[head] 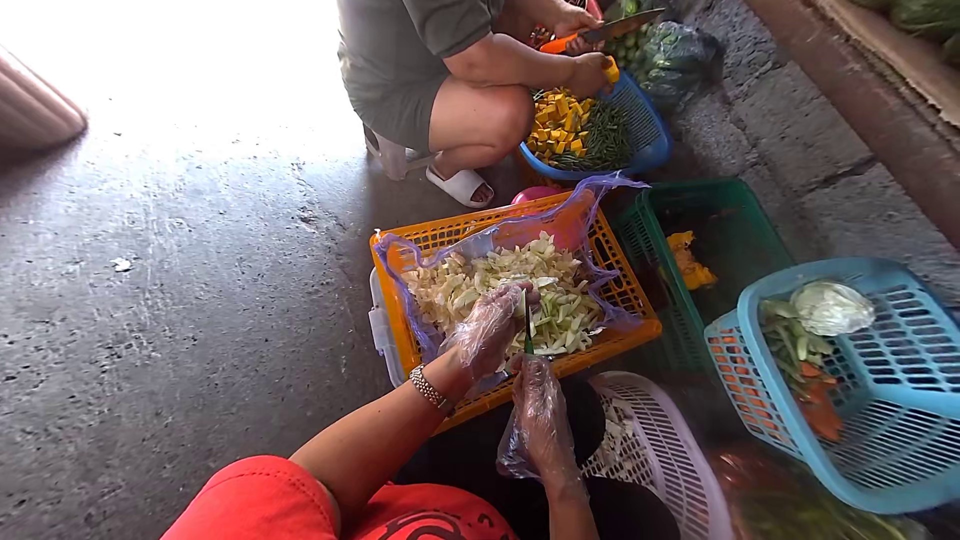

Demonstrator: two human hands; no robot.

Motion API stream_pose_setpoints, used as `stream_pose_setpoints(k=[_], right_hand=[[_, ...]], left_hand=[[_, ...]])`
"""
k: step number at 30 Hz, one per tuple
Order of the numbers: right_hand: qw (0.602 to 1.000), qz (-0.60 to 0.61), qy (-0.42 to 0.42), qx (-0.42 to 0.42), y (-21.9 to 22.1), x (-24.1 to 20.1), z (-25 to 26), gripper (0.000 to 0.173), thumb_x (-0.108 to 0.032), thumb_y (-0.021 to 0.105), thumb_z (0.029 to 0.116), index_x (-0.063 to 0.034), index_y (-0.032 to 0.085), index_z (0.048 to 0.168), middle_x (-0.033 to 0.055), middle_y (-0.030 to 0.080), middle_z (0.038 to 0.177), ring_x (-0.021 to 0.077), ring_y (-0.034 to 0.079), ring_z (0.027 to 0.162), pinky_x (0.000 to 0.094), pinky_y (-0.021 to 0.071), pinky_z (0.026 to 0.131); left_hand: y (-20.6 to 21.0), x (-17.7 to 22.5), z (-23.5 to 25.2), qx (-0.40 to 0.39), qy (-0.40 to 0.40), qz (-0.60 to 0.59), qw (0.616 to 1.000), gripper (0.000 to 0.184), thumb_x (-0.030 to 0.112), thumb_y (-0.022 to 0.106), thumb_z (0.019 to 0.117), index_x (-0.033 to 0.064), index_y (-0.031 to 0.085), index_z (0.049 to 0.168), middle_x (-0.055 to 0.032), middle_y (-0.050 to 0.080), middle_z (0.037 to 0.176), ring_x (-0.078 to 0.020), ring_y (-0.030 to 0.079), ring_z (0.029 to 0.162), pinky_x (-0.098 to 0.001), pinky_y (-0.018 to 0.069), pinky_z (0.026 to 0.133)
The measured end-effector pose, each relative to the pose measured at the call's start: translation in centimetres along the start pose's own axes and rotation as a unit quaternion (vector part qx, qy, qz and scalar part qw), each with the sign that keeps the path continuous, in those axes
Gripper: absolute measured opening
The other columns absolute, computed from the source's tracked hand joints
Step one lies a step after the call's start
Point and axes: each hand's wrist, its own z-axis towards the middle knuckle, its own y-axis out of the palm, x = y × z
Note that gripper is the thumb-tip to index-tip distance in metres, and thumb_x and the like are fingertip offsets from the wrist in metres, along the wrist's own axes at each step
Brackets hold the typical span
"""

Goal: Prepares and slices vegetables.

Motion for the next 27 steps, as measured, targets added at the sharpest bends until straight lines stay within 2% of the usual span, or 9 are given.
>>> stream_pose_setpoints(k=[6, 8, 12, 18, 21, 25, 27], right_hand=[[1.000, -0.015, 0.020, 0.005, 0.3, 0.3, 0.5, 0.040, -0.025, 0.031, 0.1100, 0.0023, 0.060, 0.111, -0.0019, 0.051, 0.081, -0.0008, 0.047, 0.067, 0.0165, 0.0434, 0.065], [0.999, -0.019, 0.026, 0.009, 0.3, 0.2, 0.7, 0.039, -0.023, 0.032, 0.1102, 0.0042, 0.060, 0.113, -0.0002, 0.053, 0.083, -0.0004, 0.048, 0.069, 0.0168, 0.0439, 0.067], [0.999, -0.022, 0.044, -0.006, 0.3, -0.1, 1.4, 0.038, -0.019, 0.030, 0.1107, 0.0060, 0.058, 0.112, 0.0011, 0.051, 0.083, 0.0017, 0.048, 0.070, 0.0186, 0.0443, 0.068], [0.996, -0.048, 0.072, -0.023, 0.2, -0.1, 2.1, 0.039, -0.021, 0.029, 0.1117, 0.0045, 0.059, 0.116, 0.0035, 0.053, 0.084, 0.0062, 0.050, 0.073, 0.0234, 0.0455, 0.070], [0.998, 0.001, 0.066, -0.008, 0.2, 0.3, 2.3, 0.039, -0.023, 0.030, 0.1114, 0.0035, 0.059, 0.112, 0.0005, 0.051, 0.081, 0.0021, 0.047, 0.068, 0.0191, 0.0434, 0.066], [0.998, 0.043, 0.036, 0.018, -0.3, 0.0, 1.4, 0.041, -0.021, 0.026, 0.1106, 0.0049, 0.059, 0.113, -0.0030, 0.049, 0.078, -0.0019, 0.045, 0.063, 0.0148, 0.0416, 0.061], [0.999, 0.036, 0.025, 0.009, -0.6, -0.1, 0.7, 0.041, -0.022, 0.026, 0.1097, 0.0025, 0.059, 0.111, -0.0050, 0.047, 0.077, -0.0023, 0.044, 0.063, 0.0147, 0.0411, 0.060]], left_hand=[[0.1, 0.0, -0.6, -0.012, 0.019, 0.029, 0.999, 0.028, 0.010, 0.035, 0.1101, -0.0054, 0.055, 0.124, -0.0079, 0.067, 0.100, -0.0126, 0.067, 0.089, -0.0282, 0.0554, 0.085], [0.1, -0.2, -0.7, -0.021, 0.026, 0.045, 0.998, 0.029, 0.009, 0.035, 0.1100, -0.0051, 0.056, 0.124, -0.0073, 0.068, 0.099, -0.0121, 0.067, 0.089, -0.0280, 0.0559, 0.083], [-0.1, -0.6, -0.9, -0.041, 0.034, 0.071, 0.996, 0.031, 0.009, 0.033, 0.1098, -0.0072, 0.055, 0.126, -0.0088, 0.068, 0.105, -0.0123, 0.068, 0.094, -0.0279, 0.0552, 0.088], [-0.8, -0.5, -0.5, -0.050, 0.003, 0.071, 0.996, 0.033, 0.012, 0.028, 0.1107, -0.0040, 0.051, 0.128, -0.0079, 0.065, 0.107, -0.0114, 0.065, 0.094, -0.0275, 0.0533, 0.086], [-0.6, -0.2, -0.6, -0.063, -0.015, 0.053, 0.997, 0.032, 0.007, 0.030, 0.1088, -0.0046, 0.049, 0.133, -0.0098, 0.064, 0.112, -0.0130, 0.065, 0.097, -0.0288, 0.0534, 0.087], [-0.2, 0.0, -0.6, -0.052, -0.020, 0.001, 0.998, 0.030, 0.004, 0.033, 0.1081, -0.0054, 0.051, 0.131, -0.0104, 0.065, 0.106, -0.0141, 0.066, 0.092, -0.0287, 0.0551, 0.084], [-0.3, -0.2, -0.3, -0.033, -0.023, -0.015, 0.999, 0.029, 0.005, 0.033, 0.1083, -0.0046, 0.051, 0.129, -0.0101, 0.064, 0.104, -0.0143, 0.065, 0.090, -0.0286, 0.0544, 0.082]])
